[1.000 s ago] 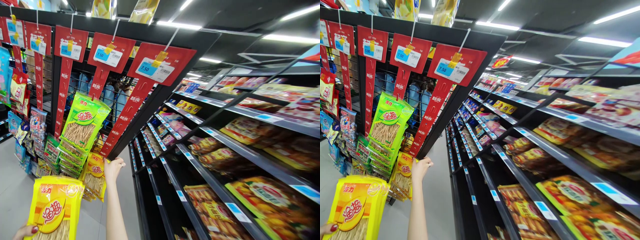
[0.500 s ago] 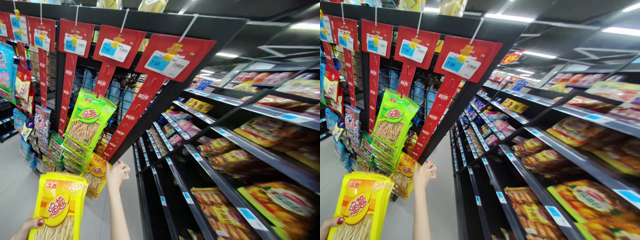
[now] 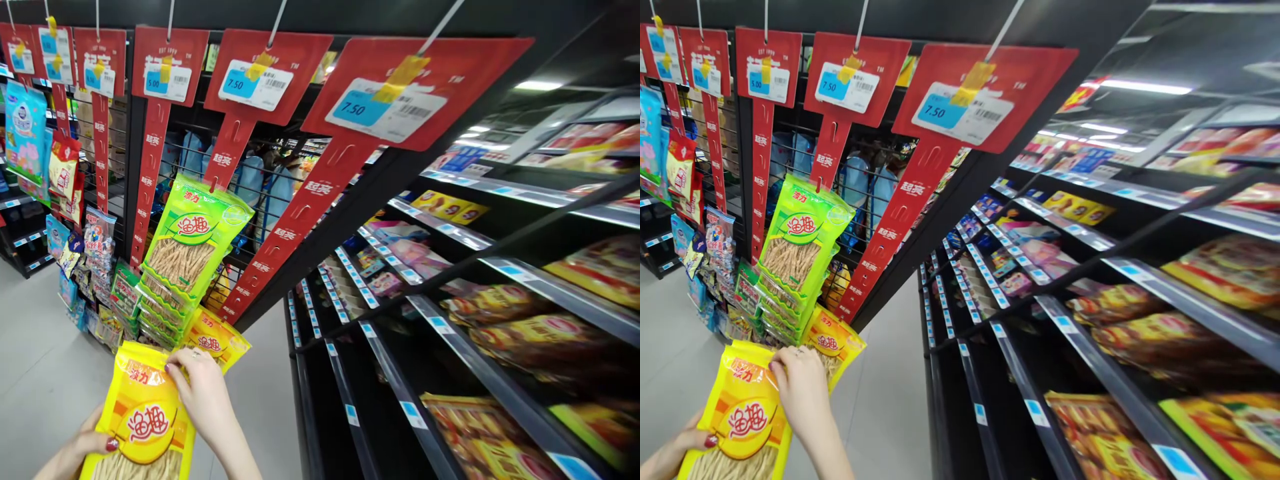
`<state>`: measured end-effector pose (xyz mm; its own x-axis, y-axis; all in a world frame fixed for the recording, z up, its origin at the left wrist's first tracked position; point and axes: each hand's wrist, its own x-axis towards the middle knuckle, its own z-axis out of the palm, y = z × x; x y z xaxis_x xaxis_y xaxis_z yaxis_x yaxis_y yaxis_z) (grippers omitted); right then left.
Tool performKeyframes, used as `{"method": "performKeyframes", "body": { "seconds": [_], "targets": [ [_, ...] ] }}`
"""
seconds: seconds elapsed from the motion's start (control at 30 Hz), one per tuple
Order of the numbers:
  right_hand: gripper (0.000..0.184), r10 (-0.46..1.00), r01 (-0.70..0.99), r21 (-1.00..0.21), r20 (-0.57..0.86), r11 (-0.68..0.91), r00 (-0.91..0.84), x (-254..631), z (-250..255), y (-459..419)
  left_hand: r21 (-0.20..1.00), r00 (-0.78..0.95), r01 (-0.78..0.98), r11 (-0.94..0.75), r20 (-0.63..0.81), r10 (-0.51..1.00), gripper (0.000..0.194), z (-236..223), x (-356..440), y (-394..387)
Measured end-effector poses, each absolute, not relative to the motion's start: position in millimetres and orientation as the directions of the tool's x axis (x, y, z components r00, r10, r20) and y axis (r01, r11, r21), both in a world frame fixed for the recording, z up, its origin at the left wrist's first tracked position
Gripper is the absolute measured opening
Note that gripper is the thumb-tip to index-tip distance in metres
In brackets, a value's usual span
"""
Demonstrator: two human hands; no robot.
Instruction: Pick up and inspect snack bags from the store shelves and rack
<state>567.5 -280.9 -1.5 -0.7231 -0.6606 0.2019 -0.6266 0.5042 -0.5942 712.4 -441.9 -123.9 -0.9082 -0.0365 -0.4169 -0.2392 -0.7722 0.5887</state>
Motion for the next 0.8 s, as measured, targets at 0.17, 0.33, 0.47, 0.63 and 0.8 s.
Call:
{"method": "performKeyframes", "body": {
  "seconds": [0.17,0.33,0.47,0.63,0.8],
  "targets": [
    [0.018,-0.593,-0.407,-0.782,0.059,0.472,-0.803,575,-7,-278,0.589,-0.911,-0.224,-0.776,-0.41,-0.048,0.049,-109,714,-440],
    [0.026,-0.416,-0.338,-0.726,0.079,0.599,-0.906,586,-12,-281,0.598,-0.936,-0.212,-0.773,-0.352,-0.016,0.059,-103,713,-438],
    [0.035,-0.408,-0.306,-0.733,0.042,0.608,-0.912,589,-12,-282,0.585,-0.954,-0.215,-0.782,-0.296,0.041,0.071,-101,711,-438],
    [0.03,-0.488,-0.28,-0.792,-0.026,0.543,-0.872,594,-8,-278,0.562,-0.972,-0.204,-0.801,-0.212,0.099,0.069,-98,711,-439],
    [0.02,-0.419,-0.38,-0.737,0.145,0.559,-0.896,601,0,-277,0.589,-0.964,-0.202,-0.783,-0.262,0.052,0.066,-99,713,-441]
  ]
}}
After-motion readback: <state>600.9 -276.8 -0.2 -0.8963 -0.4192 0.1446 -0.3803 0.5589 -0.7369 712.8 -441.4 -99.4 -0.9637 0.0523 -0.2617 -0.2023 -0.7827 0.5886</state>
